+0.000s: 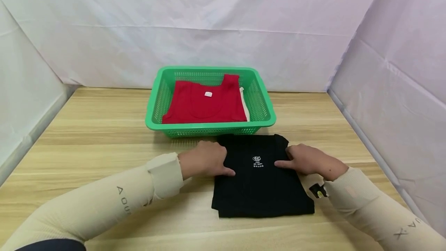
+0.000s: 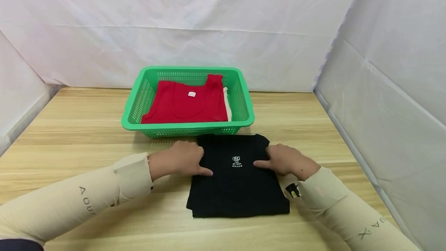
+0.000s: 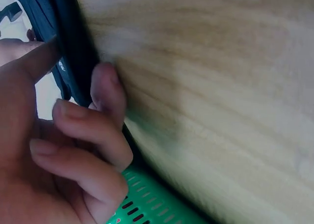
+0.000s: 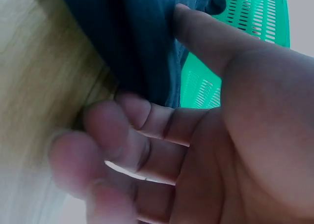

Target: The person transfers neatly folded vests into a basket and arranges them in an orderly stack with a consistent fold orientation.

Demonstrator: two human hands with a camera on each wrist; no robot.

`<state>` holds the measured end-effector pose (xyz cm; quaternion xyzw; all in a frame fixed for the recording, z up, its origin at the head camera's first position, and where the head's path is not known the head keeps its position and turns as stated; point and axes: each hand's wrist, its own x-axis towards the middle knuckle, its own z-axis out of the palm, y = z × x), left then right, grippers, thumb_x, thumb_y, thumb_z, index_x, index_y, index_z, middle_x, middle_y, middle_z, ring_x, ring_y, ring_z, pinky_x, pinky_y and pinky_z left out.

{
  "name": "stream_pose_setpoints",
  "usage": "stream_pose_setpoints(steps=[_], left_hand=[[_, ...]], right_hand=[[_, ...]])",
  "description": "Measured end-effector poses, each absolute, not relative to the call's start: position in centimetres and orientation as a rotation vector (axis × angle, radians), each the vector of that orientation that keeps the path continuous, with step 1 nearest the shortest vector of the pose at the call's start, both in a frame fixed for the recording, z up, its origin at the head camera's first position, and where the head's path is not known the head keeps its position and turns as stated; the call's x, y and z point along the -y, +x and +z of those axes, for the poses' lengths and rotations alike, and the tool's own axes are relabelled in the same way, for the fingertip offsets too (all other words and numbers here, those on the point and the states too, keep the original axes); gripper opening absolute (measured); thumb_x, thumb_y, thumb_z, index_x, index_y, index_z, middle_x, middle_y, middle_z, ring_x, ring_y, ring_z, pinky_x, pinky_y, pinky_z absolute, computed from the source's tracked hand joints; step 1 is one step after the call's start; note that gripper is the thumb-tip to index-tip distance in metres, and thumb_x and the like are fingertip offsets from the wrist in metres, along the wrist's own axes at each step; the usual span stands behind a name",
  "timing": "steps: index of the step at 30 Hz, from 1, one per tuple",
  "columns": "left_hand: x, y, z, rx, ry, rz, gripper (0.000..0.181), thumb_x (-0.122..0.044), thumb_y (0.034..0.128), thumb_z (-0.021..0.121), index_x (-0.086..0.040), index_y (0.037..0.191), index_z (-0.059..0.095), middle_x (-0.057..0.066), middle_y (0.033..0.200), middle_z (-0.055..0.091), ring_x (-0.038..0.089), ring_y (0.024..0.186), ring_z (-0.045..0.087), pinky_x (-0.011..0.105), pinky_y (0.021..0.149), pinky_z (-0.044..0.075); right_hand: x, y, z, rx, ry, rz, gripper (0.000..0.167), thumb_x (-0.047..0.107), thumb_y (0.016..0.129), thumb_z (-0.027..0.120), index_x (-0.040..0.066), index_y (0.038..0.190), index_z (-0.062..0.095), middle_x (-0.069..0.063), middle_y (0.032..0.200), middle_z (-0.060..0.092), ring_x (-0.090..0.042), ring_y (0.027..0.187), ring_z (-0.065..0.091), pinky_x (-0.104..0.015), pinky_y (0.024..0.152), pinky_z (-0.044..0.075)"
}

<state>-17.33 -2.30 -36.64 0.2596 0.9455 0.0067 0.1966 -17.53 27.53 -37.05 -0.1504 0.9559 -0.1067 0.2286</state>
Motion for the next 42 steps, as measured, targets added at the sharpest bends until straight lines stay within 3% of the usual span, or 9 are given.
stream_pose_setpoints(steps=[6, 14, 20, 29, 42], left_hand=[[2.2, -17.4, -36.4, -2.579, 0.704, 0.163, 0.045, -0.056, 0.0863, 0.071, -0.011, 0.088, 0.068, -0.001, 0.071, 0.062, 0.014, 0.066, 0.059, 0.031, 0.060, 0.050], [1.8, -17.0, -36.2, -2.604, 0.792, 0.217, 0.035, -0.045, 0.0889, 0.073, -0.016, 0.072, 0.061, -0.001, 0.065, 0.060, 0.014, 0.058, 0.057, 0.031, 0.053, 0.047], [1.6, -16.5, -35.9, -2.682, 0.899, 0.244, 0.029, -0.039, 0.0897, 0.071, -0.017, 0.074, 0.060, -0.004, 0.064, 0.055, 0.013, 0.057, 0.054, 0.031, 0.050, 0.044], [2.2, -15.3, -34.6, -2.741, 0.992, 0.424, 0.035, -0.035, 0.0901, 0.069, -0.020, 0.068, 0.047, -0.006, 0.055, 0.041, 0.008, 0.050, 0.037, 0.026, 0.048, 0.025], [6.7, -14.4, -31.2, -2.865, 1.036, 0.536, 0.035, -0.033, 0.0869, 0.070, -0.022, 0.067, 0.044, -0.009, 0.051, 0.040, 0.005, 0.047, 0.041, 0.023, 0.049, 0.028]], right_hand=[[-27.3, -17.6, -37.3, -2.592, -0.438, -0.435, 0.042, 0.046, 0.096, 0.062, 0.009, 0.078, 0.057, 0.000, 0.059, 0.051, -0.012, 0.050, 0.052, -0.028, 0.053, 0.044], [-27.2, -17.3, -37.7, -2.615, -0.492, -0.561, 0.039, 0.037, 0.095, 0.066, 0.012, 0.069, 0.050, 0.004, 0.057, 0.043, -0.011, 0.050, 0.046, -0.024, 0.051, 0.040], [-27.7, -16.7, -37.6, -2.624, -0.497, -0.693, 0.040, 0.030, 0.091, 0.070, 0.014, 0.066, 0.044, 0.006, 0.058, 0.038, -0.009, 0.052, 0.042, -0.022, 0.051, 0.036], [-28.7, -15.0, -36.5, -2.627, -0.508, -0.879, 0.014, 0.023, 0.093, 0.069, 0.010, 0.092, 0.063, 0.004, 0.077, 0.066, -0.008, 0.069, 0.058, -0.024, 0.064, 0.049], [-26.7, -13.4, -33.3, -2.580, -0.654, -1.123, 0.009, 0.017, 0.095, 0.068, 0.009, 0.097, 0.064, 0.002, 0.082, 0.071, -0.006, 0.073, 0.065, -0.026, 0.066, 0.056]])
